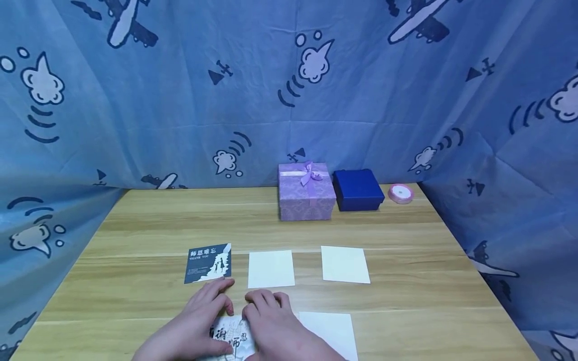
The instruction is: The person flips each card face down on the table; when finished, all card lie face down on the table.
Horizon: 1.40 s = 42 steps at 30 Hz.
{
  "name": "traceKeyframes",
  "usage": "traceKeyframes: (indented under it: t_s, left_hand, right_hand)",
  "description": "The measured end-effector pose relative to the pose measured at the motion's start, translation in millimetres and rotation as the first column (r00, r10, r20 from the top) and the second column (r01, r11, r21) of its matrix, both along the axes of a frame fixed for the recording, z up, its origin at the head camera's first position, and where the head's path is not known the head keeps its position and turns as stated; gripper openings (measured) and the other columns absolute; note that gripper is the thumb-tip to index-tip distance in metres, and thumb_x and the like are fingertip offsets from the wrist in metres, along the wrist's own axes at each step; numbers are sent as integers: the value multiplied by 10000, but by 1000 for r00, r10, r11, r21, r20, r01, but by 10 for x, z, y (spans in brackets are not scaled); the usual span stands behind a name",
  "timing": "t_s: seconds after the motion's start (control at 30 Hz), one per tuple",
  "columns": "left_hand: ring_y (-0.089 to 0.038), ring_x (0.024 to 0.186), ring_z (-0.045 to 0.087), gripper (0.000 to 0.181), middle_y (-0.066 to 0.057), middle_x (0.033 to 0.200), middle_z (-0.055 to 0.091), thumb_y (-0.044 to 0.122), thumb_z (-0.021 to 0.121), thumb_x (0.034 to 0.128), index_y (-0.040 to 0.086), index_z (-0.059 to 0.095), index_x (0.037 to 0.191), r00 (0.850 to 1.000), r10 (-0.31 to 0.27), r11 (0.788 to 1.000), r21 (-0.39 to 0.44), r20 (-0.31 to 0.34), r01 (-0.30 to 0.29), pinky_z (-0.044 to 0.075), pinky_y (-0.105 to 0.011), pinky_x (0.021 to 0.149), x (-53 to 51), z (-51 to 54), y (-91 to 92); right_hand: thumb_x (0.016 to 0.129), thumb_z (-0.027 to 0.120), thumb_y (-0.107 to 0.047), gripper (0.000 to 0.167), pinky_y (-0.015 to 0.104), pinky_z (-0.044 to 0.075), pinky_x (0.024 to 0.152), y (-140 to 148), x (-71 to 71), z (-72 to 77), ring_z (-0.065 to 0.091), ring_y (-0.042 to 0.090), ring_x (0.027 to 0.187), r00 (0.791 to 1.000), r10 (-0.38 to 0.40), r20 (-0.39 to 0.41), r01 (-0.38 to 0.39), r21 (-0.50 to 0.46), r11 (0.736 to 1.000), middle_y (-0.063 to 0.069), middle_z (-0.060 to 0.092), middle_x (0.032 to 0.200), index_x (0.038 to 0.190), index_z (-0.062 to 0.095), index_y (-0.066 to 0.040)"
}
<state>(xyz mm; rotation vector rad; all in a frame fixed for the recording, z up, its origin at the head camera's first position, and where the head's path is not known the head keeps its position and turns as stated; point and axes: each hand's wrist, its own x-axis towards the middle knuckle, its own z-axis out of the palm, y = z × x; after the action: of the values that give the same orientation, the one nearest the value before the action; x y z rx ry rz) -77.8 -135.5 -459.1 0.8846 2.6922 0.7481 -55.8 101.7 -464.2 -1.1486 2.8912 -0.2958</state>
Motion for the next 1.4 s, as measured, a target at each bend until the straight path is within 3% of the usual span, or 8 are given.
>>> traceKeyframes:
  t_s: [0.33,0.67,0.8,0.93,1.03,1.17,1.27,1.4]
  left_hand:
    - [-332,1510,273,550,-89,1614,335,463,927,684,266,528,1007,1000,9,1000,12,11,-9,191,-637,1228,-8,-8,40]
    - [-336,1505,284,552,-91,1602,351,461,924,684,275,524,1014,1000,14,1000,15,-3,-14,191,-637,1229,-9,-10,44]
    - [-340,1483,331,506,-78,1579,403,457,910,712,282,544,1014,1000,31,998,46,1,-31,216,-634,1222,-27,-20,35]
    - [-295,1438,405,419,-28,1528,482,438,879,773,291,552,990,998,64,996,61,-5,-63,305,-601,1192,-51,-15,27]
    - [-220,1364,483,347,37,1462,547,425,839,838,311,537,965,996,88,993,75,2,-88,390,-551,1150,-68,0,29]
    - [-140,1234,570,264,119,1348,618,387,792,905,343,534,942,993,121,983,143,-2,-119,483,-493,1074,-79,23,38]
    - [-100,1184,596,226,167,1274,644,354,786,921,348,560,938,987,156,968,206,-41,-145,517,-463,1034,-67,28,37]
    - [-39,1122,611,235,217,1186,660,298,808,911,360,582,917,976,188,947,286,-114,-149,546,-406,993,-54,38,51]
  right_hand:
    - [636,847,-713,845,455,381,995,5,17,-10,424,228,1339,996,-50,-68,49,-15,999,37,450,1449,1191,520,-165]
    - [643,848,-716,852,481,381,1016,-3,5,-1,406,245,1362,998,-43,-53,43,-2,999,52,447,1475,1215,525,-173]
    - [646,839,-728,865,480,386,1016,-7,7,-10,418,245,1354,997,-47,-59,46,-19,999,49,453,1469,1222,516,-171]
    - [675,836,-715,870,475,381,1023,1,0,-11,427,226,1348,997,-71,-9,70,-71,995,34,468,1459,1262,505,-165]
    - [752,848,-608,782,455,371,1026,21,-11,8,453,185,1308,995,-81,53,88,-137,987,-8,506,1397,1289,491,-166]
    - [895,798,-391,522,414,387,1018,52,-37,55,544,115,1209,993,-86,83,103,-232,967,-77,597,1280,1279,517,-176]
    - [948,747,-275,356,373,430,980,65,-57,83,606,74,1098,994,-98,51,109,-300,948,-111,664,1166,1248,578,-186]
    - [942,742,-198,286,321,474,898,89,-60,81,620,40,943,992,-127,-23,108,-387,916,-153,680,990,1211,647,-195]
